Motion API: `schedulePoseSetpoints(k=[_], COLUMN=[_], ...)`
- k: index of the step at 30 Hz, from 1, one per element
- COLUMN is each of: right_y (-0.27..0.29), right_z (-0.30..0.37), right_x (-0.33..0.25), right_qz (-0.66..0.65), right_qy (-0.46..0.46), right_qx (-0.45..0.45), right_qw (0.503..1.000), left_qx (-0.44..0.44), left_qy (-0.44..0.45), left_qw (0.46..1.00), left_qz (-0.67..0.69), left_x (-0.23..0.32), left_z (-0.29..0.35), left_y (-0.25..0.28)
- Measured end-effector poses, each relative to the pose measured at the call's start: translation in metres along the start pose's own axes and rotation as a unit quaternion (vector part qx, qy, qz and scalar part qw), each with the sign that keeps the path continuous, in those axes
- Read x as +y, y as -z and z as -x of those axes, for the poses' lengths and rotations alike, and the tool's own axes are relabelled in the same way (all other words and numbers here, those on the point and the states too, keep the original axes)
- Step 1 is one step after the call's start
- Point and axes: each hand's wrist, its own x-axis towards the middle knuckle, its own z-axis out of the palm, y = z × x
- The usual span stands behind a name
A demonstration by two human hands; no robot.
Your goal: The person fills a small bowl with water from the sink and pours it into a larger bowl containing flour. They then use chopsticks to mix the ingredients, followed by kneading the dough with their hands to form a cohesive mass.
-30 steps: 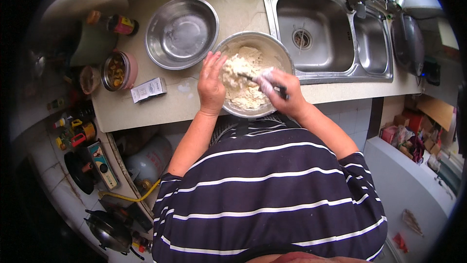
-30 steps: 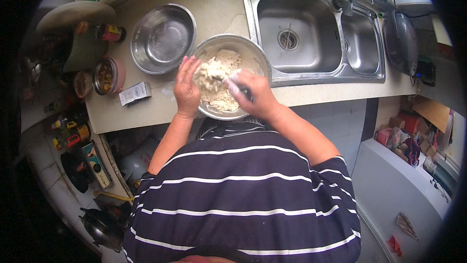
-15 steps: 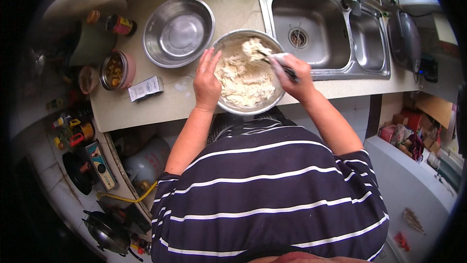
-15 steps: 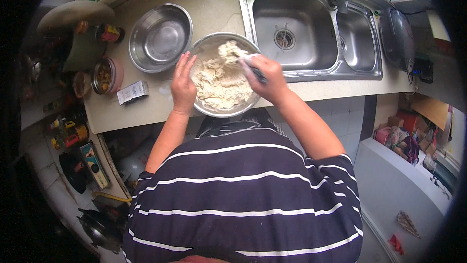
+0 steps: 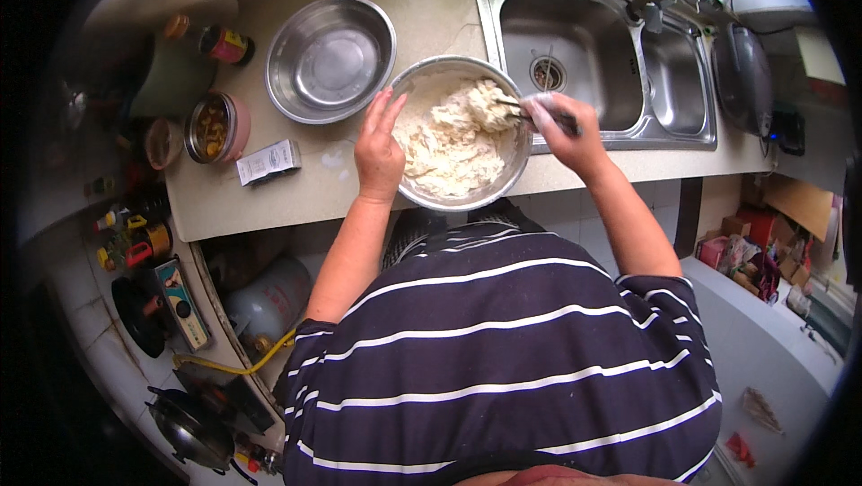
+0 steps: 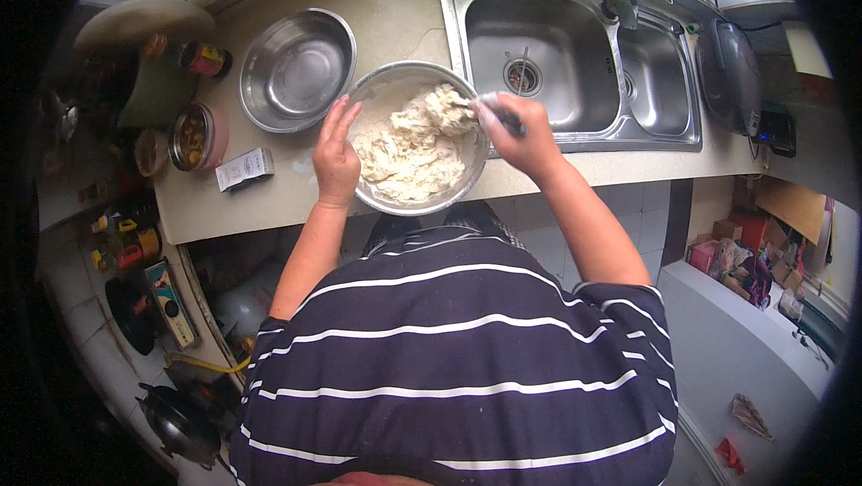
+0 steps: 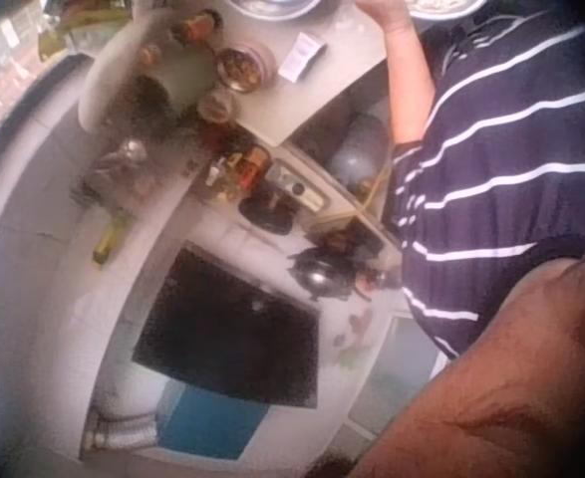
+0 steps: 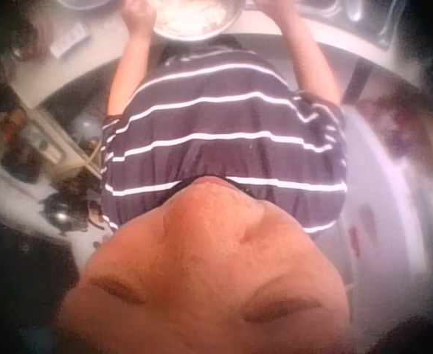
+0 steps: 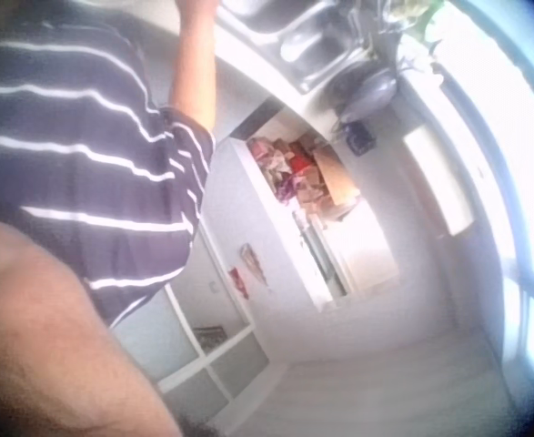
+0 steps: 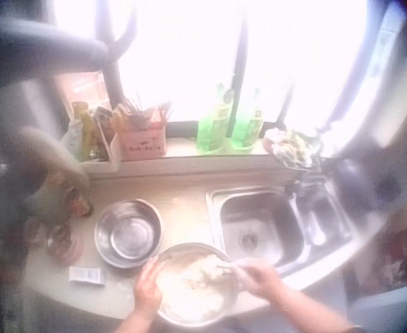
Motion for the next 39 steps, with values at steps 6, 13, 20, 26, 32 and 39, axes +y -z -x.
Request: schedulePoseSetpoints(k=[6,13,20,26,32,39], right_y=[-0.065,-0.045,-0.037,-0.007,-0.064,0.013], right_z=[-0.021,0.0,-0.019,0.026,-0.001,-0.012], right_x=[-0.019,-0.061,-0.002,-0.043,-0.026,-0.024], right_qz=[-0.077,-0.003,0.02,0.04,0.069,0.073], right_qy=[0.067,0.162,0.119,0.131,0.201,0.141], right_qx=[-0.017,-0.133,-0.017,-0.101,-0.135,-0.066], right_qw=[0.995,0.978,0.993,0.985,0.968,0.985], left_qx=[-0.002,0.023,0.019,0.034,0.028,0.036], left_qy=[0.015,0.054,0.061,0.07,0.052,0.054], left_qw=[1.0,0.998,0.998,0.997,0.998,0.998], left_qz=[0.003,0.024,0.001,0.0,0.009,0.014], left_x=[0.001,0.002,-0.002,-0.001,-0.003,-0.007], left_z=[-0.001,-0.001,0.0,0.001,-0.002,-0.014], left_y=[0.0,-0.004,-0.004,-0.006,-0.003,-0.008])
